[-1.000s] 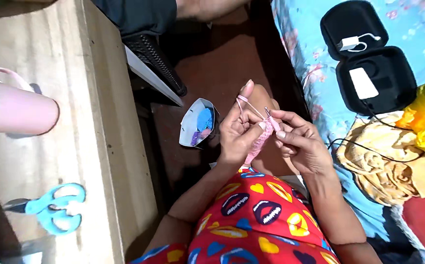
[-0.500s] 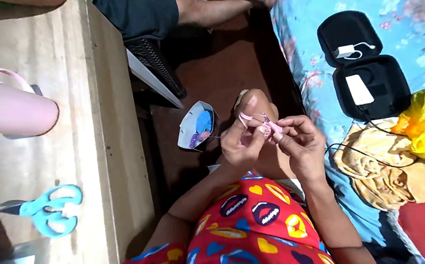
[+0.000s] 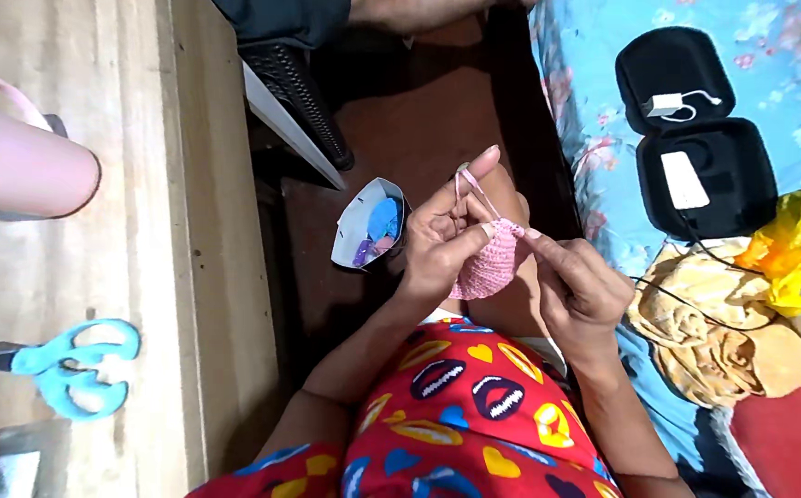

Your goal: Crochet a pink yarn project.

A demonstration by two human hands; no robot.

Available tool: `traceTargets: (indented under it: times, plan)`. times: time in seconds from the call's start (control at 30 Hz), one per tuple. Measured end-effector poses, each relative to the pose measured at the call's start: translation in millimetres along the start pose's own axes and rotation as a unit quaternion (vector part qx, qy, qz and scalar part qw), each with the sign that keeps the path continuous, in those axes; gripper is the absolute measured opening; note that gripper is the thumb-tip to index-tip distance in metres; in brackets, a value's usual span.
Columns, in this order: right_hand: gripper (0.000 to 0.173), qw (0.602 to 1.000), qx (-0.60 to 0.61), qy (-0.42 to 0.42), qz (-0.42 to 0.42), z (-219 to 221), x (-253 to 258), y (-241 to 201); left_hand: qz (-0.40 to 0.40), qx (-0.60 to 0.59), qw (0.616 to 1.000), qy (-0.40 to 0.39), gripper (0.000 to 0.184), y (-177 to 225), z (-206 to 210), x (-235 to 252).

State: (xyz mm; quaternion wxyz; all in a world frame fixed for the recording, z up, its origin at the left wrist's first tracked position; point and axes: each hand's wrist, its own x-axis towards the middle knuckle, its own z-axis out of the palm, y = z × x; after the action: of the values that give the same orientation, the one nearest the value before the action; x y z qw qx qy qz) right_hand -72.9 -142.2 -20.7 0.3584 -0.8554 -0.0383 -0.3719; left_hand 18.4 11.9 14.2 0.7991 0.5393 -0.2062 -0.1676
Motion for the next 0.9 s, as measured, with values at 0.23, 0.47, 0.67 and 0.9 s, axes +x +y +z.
traceTargets:
  times: [0.23, 0.47, 0.67, 0.9]
  plan:
    - [0.023, 0.998, 0.046, -0.031, 0.007, -7, 1, 4, -0.046, -0.066, 0.997, -0.006, 0.063, 0, -3, 4]
    - [0.022, 0.984, 0.157, -0.043, 0.067, -7, 4, 7, -0.007, 0.003, 1.000, -0.024, 0.063, -3, -5, 1]
    - [0.027, 0.963, 0.219, -0.054, 0.146, -2, 2, 8, 0.012, 0.039, 0.999, 0.030, 0.067, -5, -1, 5]
    - [0.032, 0.769, 0.510, -0.072, 0.380, 3, 3, 4, 0.044, 0.018, 0.997, 0.055, 0.077, -13, 2, 1]
